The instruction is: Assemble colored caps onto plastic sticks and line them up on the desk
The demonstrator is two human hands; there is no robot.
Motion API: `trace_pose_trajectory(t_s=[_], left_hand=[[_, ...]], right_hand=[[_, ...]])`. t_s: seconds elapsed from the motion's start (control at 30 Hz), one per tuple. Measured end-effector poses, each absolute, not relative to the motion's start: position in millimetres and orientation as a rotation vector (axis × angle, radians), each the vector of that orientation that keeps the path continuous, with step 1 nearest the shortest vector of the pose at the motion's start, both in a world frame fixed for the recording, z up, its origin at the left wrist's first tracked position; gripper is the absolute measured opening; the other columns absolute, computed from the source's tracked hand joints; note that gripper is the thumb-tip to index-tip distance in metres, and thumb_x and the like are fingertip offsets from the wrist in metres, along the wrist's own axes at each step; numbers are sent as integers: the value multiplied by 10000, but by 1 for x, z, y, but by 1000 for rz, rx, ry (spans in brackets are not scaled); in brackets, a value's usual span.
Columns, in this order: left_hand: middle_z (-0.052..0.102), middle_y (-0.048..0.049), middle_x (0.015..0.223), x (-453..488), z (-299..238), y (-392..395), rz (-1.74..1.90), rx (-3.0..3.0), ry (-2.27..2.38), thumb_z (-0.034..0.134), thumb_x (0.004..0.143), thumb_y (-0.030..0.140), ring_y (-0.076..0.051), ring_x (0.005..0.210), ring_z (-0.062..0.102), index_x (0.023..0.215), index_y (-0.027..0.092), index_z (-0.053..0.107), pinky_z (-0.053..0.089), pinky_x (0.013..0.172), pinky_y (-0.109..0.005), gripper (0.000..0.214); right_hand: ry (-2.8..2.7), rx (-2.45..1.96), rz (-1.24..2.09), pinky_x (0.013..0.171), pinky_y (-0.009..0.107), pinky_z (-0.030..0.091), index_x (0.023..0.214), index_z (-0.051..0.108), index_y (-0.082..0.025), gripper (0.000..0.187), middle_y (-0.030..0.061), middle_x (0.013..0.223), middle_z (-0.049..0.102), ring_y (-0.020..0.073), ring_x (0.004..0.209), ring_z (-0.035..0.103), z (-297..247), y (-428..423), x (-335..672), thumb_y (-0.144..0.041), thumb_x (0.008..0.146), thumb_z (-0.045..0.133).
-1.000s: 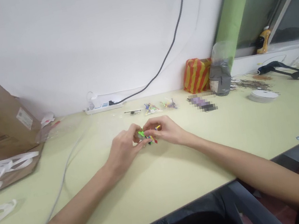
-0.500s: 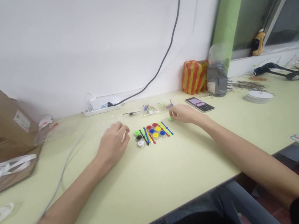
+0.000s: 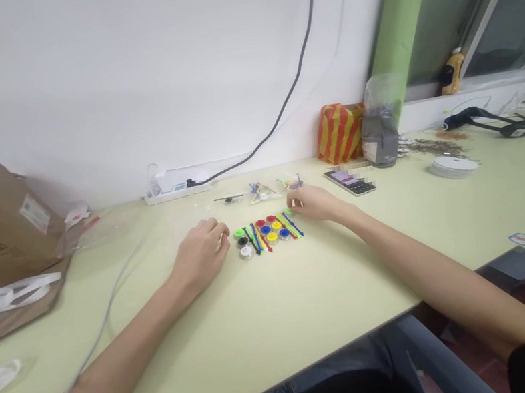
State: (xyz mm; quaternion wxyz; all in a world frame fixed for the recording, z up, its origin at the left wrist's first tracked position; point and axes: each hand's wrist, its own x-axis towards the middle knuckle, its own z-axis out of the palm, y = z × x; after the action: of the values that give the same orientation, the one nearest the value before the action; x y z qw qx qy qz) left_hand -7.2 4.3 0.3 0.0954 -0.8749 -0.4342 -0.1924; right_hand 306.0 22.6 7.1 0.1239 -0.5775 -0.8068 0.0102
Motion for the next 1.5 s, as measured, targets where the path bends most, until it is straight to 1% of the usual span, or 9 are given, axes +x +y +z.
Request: trace_pose_trajectory(t_s=[0.37, 0.67, 0.83, 0.97, 1.1, 1.2, 1.3, 1.4, 1.5], left_hand=[[648, -87, 976, -7, 2, 4, -469, -2594, -1337, 355, 944, 233, -256, 965, 594, 931, 205, 618, 453, 814, -388, 265], [659, -96, 1048, -14, -9, 10, -413, -2655, -1419, 347, 939, 214, -255, 985, 615, 1067, 196, 552, 458, 824, -387, 242], [667, -92, 947, -17, -12, 12, -299, -2648, -1492, 350, 934, 212, -252, 841, 636, 1030, 202, 502, 435, 718, -370, 180], [673, -101, 970, -18, -10, 8, -250, -2644, -1497, 354, 943, 217, -255, 870, 657, 1041, 204, 490, 432, 721, -360, 168], [678, -113, 992, -18, -7, 4, -221, -2625, -1477, 360, 941, 204, -263, 910, 662, 1047, 198, 501, 444, 734, -361, 177], [683, -116, 1001, -16, -6, 1, -214, -2617, -1482, 361, 942, 194, -260, 903, 664, 1053, 196, 508, 449, 719, -356, 184], [683, -120, 1013, -14, -7, -1, -228, -2625, -1486, 372, 942, 194, -264, 912, 665, 1065, 197, 513, 459, 726, -360, 187], [680, -123, 1023, -13, -8, -1, -246, -2637, -1484, 378, 937, 182, -269, 934, 666, 1071, 195, 521, 472, 758, -371, 195], [679, -124, 1031, -13, -9, -1, -245, -2643, -1482, 378, 939, 183, -267, 934, 669, 1072, 195, 528, 479, 774, -374, 201]], right_hand=[[-2221, -1642, -20, 649, 258, 340, 941, 684, -192, 175, 62, 926, 740, 173, 787, 611, 13, 19, 310, -207, 931, 510], [-2161, -1440, 101, 703, 246, 397, 1070, 668, -183, 223, 48, 920, 726, 156, 786, 633, -1, 22, 274, -172, 943, 486], [-2406, -1279, -42, 773, 264, 410, 1062, 662, -200, 237, 59, 1046, 706, 177, 924, 627, 3, 31, 225, -139, 947, 464], [-2581, -1312, -256, 857, 300, 426, 1188, 635, -181, 291, 115, 1188, 659, 227, 1090, 590, 16, 66, 189, -147, 963, 453], [-2544, -1503, -491, 970, 357, 400, 1282, 599, -132, 385, 176, 1291, 601, 271, 1222, 518, 25, 107, 165, -74, 954, 406], [-2509, -1610, -484, 972, 391, 397, 1239, 636, -101, 379, 205, 1261, 625, 307, 1225, 524, 23, 129, 161, -40, 912, 454], [-2541, -1673, -434, 950, 370, 401, 1143, 702, -135, 345, 177, 1159, 693, 286, 1139, 592, 18, 140, 167, -32, 891, 491], [-2579, -1688, -414, 937, 348, 392, 1147, 716, -162, 336, 165, 1160, 707, 269, 1123, 609, 14, 143, 175, -54, 901, 515], [-2606, -1675, -427, 929, 338, 381, 1147, 725, -153, 311, 184, 1161, 705, 272, 1138, 602, 12, 141, 181, -90, 916, 526]])
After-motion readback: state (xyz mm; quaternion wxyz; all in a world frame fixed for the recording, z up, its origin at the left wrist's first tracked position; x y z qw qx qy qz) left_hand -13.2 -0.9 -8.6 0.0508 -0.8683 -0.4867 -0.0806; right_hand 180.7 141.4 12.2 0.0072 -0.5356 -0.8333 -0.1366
